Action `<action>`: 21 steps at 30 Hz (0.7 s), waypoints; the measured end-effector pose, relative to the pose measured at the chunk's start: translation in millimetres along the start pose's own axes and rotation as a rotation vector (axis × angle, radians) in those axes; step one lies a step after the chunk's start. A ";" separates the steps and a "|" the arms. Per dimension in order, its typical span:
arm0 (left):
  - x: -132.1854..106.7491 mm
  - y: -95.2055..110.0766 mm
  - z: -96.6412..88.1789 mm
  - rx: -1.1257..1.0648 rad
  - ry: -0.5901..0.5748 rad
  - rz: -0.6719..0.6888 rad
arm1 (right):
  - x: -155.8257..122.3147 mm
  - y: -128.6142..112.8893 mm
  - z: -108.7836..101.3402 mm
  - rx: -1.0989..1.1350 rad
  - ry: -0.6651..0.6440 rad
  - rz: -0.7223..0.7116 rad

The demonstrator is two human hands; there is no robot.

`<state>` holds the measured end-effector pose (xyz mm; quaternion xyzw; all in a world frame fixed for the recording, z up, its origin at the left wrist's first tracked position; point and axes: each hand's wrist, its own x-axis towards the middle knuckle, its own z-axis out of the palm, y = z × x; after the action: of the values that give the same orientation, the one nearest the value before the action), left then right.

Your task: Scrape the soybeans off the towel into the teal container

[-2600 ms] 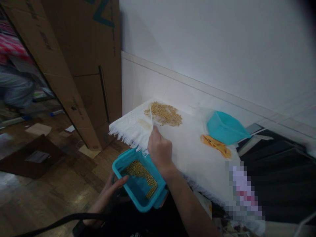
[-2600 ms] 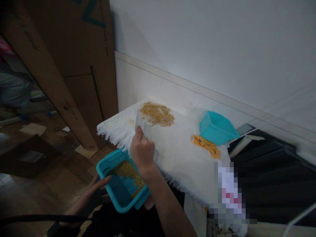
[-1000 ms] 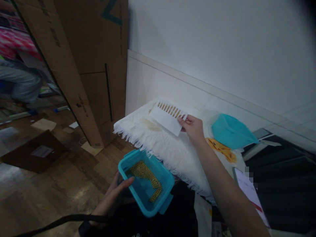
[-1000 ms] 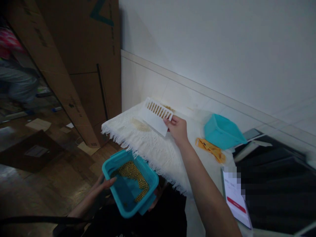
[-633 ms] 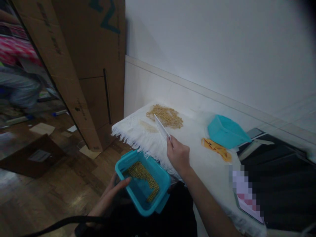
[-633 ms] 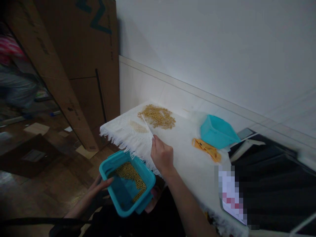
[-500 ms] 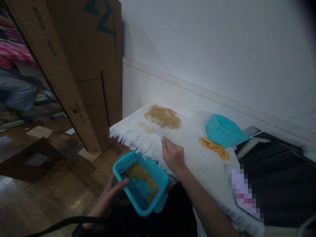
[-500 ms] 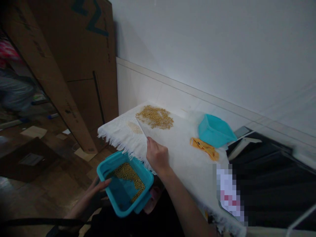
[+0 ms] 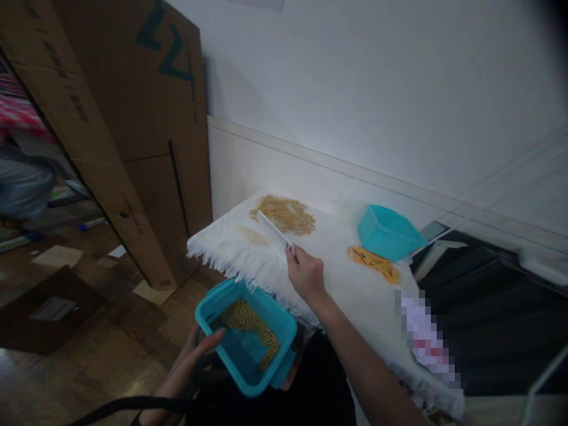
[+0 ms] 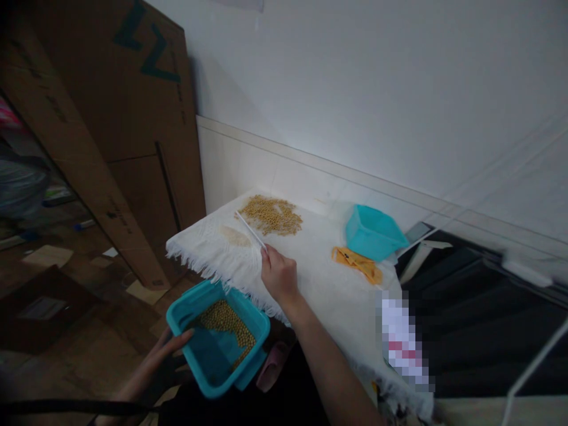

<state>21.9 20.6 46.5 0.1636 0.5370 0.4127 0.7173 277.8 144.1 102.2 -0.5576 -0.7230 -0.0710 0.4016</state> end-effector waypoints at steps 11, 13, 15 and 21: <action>7.4 -4.6 -2.5 0.029 0.001 -0.014 | 0.2 24.9 -17.7 0.054 0.088 0.292; 9.1 -6.5 -3.3 0.033 0.005 -0.009 | 3.4 34.0 -19.7 0.123 0.094 0.351; 11.1 -8.6 -4.8 0.027 0.009 -0.006 | 6.3 45.4 -22.5 0.202 0.103 0.405; 15.2 -12.0 -7.3 0.021 -0.007 -0.009 | 10.0 88.8 -33.3 0.361 0.124 0.578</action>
<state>21.6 23.4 26.1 0.1704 0.5396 0.4031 0.7192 370.6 166.0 100.4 -0.6540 -0.5103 0.1412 0.5403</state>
